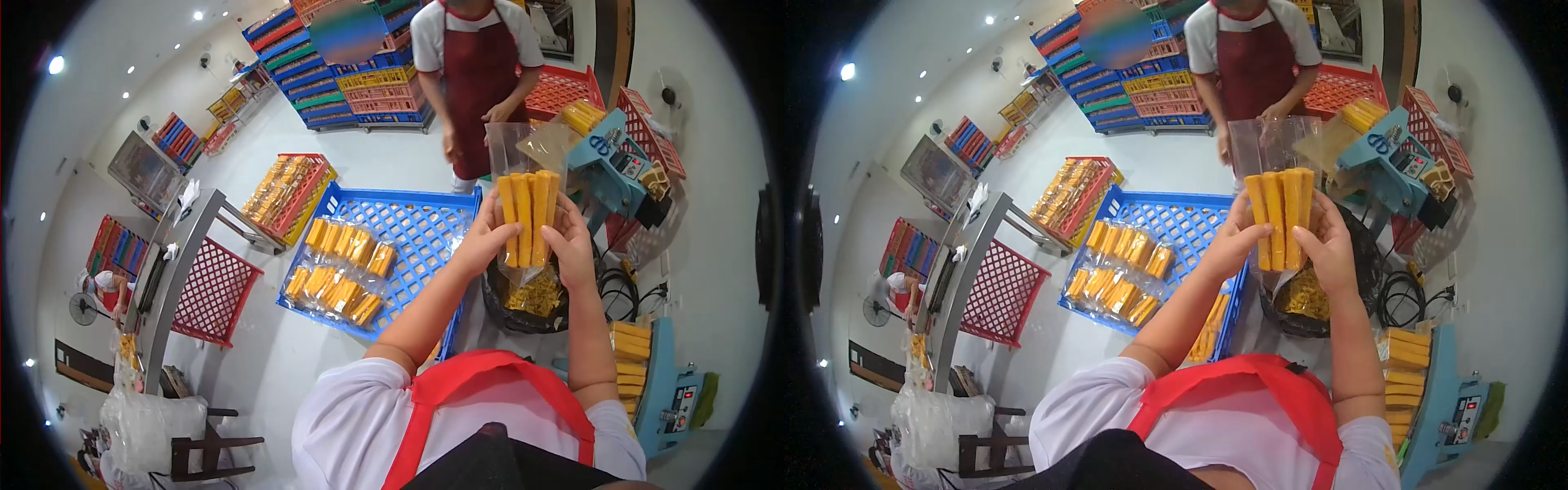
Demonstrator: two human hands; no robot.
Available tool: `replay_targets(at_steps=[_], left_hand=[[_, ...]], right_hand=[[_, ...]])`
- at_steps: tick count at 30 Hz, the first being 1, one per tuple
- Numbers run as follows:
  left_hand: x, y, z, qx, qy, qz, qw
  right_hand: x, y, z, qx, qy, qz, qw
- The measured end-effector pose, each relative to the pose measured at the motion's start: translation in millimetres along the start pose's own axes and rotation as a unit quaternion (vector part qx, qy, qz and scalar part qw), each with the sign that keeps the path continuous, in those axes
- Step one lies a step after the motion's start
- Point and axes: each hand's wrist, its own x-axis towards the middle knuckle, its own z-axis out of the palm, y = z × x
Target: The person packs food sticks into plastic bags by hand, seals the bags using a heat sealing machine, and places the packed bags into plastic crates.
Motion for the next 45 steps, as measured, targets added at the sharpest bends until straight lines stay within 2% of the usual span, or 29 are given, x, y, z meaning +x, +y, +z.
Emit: replay_targets(at_steps=[1,3,4,5,7,9,11,12,13,15,19,21,23,25,27,28,30,34,37,38,40,41,43,45], left_hand=[[3,-1,2,-0.002,-0.001,0.016,1.0],[7,-6,4,-0.006,0.0,0.03,1.0],[9,-12,1,-0.069,0.011,-0.005,0.998],[11,-17,-1,-0.132,0.022,-0.039,0.99],[13,-21,-4,-0.173,0.002,-0.035,0.984],[15,-25,-9,-0.338,-0.098,-0.071,0.933],[18,-28,-5,-0.344,-0.091,-0.062,0.933],[19,-27,-2,-0.35,-0.084,-0.052,0.932],[21,-24,0,-0.35,-0.085,-0.052,0.931],[26,-18,4,-0.269,-0.083,-0.035,0.959],[33,-14,12,-0.284,-0.131,-0.025,0.95],[36,-9,21,-0.222,-0.035,0.028,0.974],[40,-12,17,-0.177,-0.016,0.033,0.983],[37,-6,19,-0.131,0.004,0.036,0.991],[30,2,23,-0.212,0.03,0.005,0.977],[28,3,24,-0.211,0.031,0.005,0.977],[25,3,25,-0.007,0.014,0.065,0.998],[24,5,25,-0.049,0.012,0.059,0.997],[26,0,21,-0.042,0.014,0.09,0.995],[26,0,19,-0.086,0.007,0.104,0.991],[27,10,17,-0.2,-0.029,0.098,0.974],[25,13,17,-0.251,-0.04,0.086,0.963],[28,1,12,-0.225,-0.058,0.077,0.969],[32,-15,3,-0.248,-0.071,0.021,0.966]], right_hand=[[1,0,3,0.001,0.001,-0.002,1.0],[2,-1,9,-0.133,0.042,-0.048,0.989],[0,0,6,-0.224,0.023,-0.086,0.971],[0,-2,4,-0.223,0.023,-0.085,0.971],[-2,-8,2,-0.108,0.001,-0.053,0.993],[-3,-7,-12,-0.068,0.012,-0.025,0.997],[-3,-4,-25,0.014,0.031,0.028,0.999],[-6,-2,-26,0.107,0.014,0.066,0.992],[-10,0,-26,0.106,0.015,0.065,0.992],[-16,3,-25,0.196,-0.034,0.089,0.976],[-15,1,-25,0.17,-0.024,0.058,0.983],[-15,3,-23,0.16,-0.002,0.026,0.987],[-12,2,-20,0.15,0.019,-0.006,0.989],[-8,-1,-17,0.057,0.057,-0.067,0.995],[-6,-3,-16,0.046,0.061,-0.064,0.995],[-6,-3,-15,0.032,0.065,-0.06,0.996],[-8,-5,-10,0.028,0.061,-0.047,0.997],[-7,2,-10,0.027,0.056,-0.05,0.997],[-8,7,-11,-0.008,0.032,-0.075,0.997],[-10,4,-12,-0.009,0.033,-0.074,0.997],[-12,-3,-14,0.216,-0.022,-0.039,0.975],[-11,0,-16,0.213,-0.009,-0.032,0.976],[-7,9,-22,0.263,-0.072,0.097,0.957],[-14,6,-14,0.28,-0.041,0.079,0.956]])
